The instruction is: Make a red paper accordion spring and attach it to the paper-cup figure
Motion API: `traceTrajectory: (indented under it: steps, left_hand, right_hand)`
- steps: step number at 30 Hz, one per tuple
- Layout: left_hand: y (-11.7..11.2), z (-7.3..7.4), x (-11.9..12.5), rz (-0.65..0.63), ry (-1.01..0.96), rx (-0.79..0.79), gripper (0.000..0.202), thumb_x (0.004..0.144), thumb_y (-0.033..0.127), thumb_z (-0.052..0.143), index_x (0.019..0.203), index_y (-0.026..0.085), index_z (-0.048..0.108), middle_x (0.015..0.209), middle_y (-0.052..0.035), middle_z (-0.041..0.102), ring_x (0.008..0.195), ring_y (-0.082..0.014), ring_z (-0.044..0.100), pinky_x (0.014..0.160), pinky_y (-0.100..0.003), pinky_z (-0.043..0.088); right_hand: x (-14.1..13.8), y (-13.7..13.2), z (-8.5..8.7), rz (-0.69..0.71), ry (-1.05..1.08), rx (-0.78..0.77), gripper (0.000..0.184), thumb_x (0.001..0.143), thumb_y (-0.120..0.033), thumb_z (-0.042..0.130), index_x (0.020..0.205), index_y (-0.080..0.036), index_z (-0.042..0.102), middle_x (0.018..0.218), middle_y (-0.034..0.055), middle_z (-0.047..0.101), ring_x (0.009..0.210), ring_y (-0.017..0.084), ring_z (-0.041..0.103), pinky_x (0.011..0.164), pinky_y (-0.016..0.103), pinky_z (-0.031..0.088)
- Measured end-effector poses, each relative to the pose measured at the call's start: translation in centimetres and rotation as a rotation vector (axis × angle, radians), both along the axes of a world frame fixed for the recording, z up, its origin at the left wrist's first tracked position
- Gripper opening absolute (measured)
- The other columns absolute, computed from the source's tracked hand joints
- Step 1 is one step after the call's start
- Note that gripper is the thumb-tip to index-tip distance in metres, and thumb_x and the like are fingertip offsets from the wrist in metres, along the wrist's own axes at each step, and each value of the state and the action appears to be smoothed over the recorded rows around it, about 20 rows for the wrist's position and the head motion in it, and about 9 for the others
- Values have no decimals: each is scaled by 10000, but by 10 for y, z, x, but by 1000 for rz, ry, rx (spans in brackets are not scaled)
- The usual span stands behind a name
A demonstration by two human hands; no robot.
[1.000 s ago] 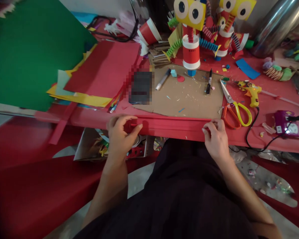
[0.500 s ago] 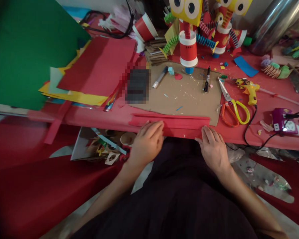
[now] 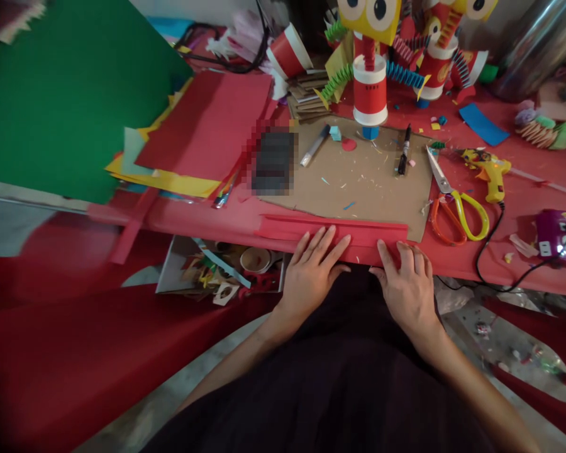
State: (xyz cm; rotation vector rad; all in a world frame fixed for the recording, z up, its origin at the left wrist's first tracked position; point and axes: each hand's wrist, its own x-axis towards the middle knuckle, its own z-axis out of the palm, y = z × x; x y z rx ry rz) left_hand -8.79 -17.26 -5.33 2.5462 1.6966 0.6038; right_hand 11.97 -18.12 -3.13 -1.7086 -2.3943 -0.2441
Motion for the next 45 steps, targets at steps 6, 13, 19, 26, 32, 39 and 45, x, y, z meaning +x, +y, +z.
traceTrajectory:
  steps: [6,13,19,26,32,39,45]
  left_hand:
    - [-10,-5,-30,156,-26,53,461,939,394,517,1391,300,518,1365,-81,612,1295,-290,549,1169,-575,235]
    - [-11,-13,-71,379,-36,183,361,937,306,529,1289,311,606,1182,-62,728,1181,-283,632,1141,-596,238]
    - [-5,15,-85,634,-32,475,215,912,275,560,1045,230,723,961,-87,777,1041,-307,666,1042,-608,371]
    - [23,18,-16,-53,7,17,556,950,432,455,1450,190,442,1428,-106,557,1375,-290,456,1173,-535,282]
    - [22,-2,-17,-80,2,-30,588,967,471,393,1482,188,381,1466,-95,511,1380,-282,452,1190,-540,247]
    - [23,-4,-16,-79,-30,29,570,961,443,445,1468,188,400,1434,-95,544,1365,-279,471,1184,-545,253]
    - [18,-5,-21,-123,-33,37,564,952,424,481,1467,209,403,1429,-100,549,1358,-273,481,1180,-536,276]
  right_hand:
    - [1,1,1,23,5,49,385,939,-330,548,1289,-187,616,1170,184,614,1048,328,544,862,483,484]
    - [2,1,-1,16,58,6,401,933,-300,553,1323,-216,590,1191,173,611,1050,321,541,891,501,466]
    - [2,2,1,57,-36,66,389,936,-292,556,1306,-179,596,1159,179,627,1014,302,545,867,466,470]
    - [0,2,3,53,-51,83,366,943,-302,554,1282,-182,618,1149,168,641,1007,282,553,869,434,460]
    - [3,6,9,44,-44,71,337,949,-330,540,1239,-208,658,1105,141,679,966,279,588,800,414,479]
    - [9,19,15,109,55,117,247,947,-236,535,1098,-168,718,1103,121,728,1011,276,649,800,386,520]
    - [15,20,2,216,105,70,286,945,-168,521,1183,-156,681,1292,113,668,1210,282,604,992,445,496]
